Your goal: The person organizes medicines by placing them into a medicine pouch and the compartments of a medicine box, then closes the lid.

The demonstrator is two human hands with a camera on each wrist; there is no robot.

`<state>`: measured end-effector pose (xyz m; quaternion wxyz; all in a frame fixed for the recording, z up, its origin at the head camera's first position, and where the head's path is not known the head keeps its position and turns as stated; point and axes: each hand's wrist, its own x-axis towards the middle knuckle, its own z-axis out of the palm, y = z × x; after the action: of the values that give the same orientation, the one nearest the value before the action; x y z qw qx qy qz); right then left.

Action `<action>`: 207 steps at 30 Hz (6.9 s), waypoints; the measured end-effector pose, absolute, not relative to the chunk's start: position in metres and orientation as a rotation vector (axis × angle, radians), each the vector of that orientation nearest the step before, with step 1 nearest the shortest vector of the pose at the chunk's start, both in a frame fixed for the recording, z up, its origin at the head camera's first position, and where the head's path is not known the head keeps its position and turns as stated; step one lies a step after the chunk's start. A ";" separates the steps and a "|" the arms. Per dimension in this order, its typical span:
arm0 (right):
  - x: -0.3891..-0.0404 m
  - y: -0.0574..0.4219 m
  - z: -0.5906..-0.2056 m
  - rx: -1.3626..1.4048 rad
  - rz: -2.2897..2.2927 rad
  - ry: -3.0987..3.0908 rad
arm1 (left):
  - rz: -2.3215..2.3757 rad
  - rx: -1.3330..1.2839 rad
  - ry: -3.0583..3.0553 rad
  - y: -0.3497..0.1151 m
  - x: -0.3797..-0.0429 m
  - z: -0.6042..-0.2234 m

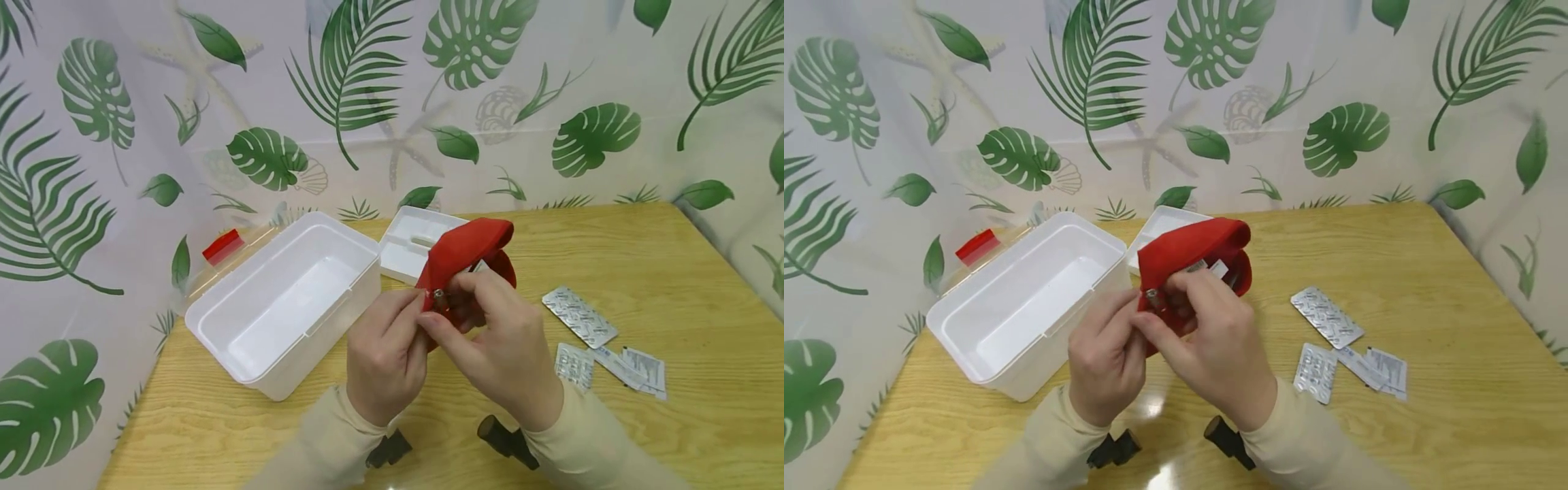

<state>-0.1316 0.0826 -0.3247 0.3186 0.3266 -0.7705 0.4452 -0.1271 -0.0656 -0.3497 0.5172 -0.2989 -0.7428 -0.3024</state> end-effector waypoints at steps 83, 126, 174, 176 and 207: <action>-0.151 0.110 -0.318 0.687 0.773 -1.916 | -1.193 -0.256 -1.728 -0.131 -0.134 -0.319; -0.159 0.140 -0.307 0.976 2.005 -1.245 | -1.908 -0.299 -1.394 -0.135 -0.125 -0.312; -0.205 0.129 -0.329 0.657 1.974 -2.291 | -1.626 -0.107 -1.589 -0.190 -0.119 -0.302; -0.214 0.120 -0.336 0.772 1.704 -2.512 | -1.606 -0.050 -1.589 -0.202 -0.119 -0.301; -0.252 0.038 -0.388 1.332 0.563 -2.713 | -1.721 0.376 -1.468 -0.244 -0.129 -0.327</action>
<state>-0.2519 0.0381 -0.3879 0.0335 0.4330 -0.8820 0.1829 -0.1287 -0.2439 -0.3273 0.4114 0.1494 -0.5835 -0.6840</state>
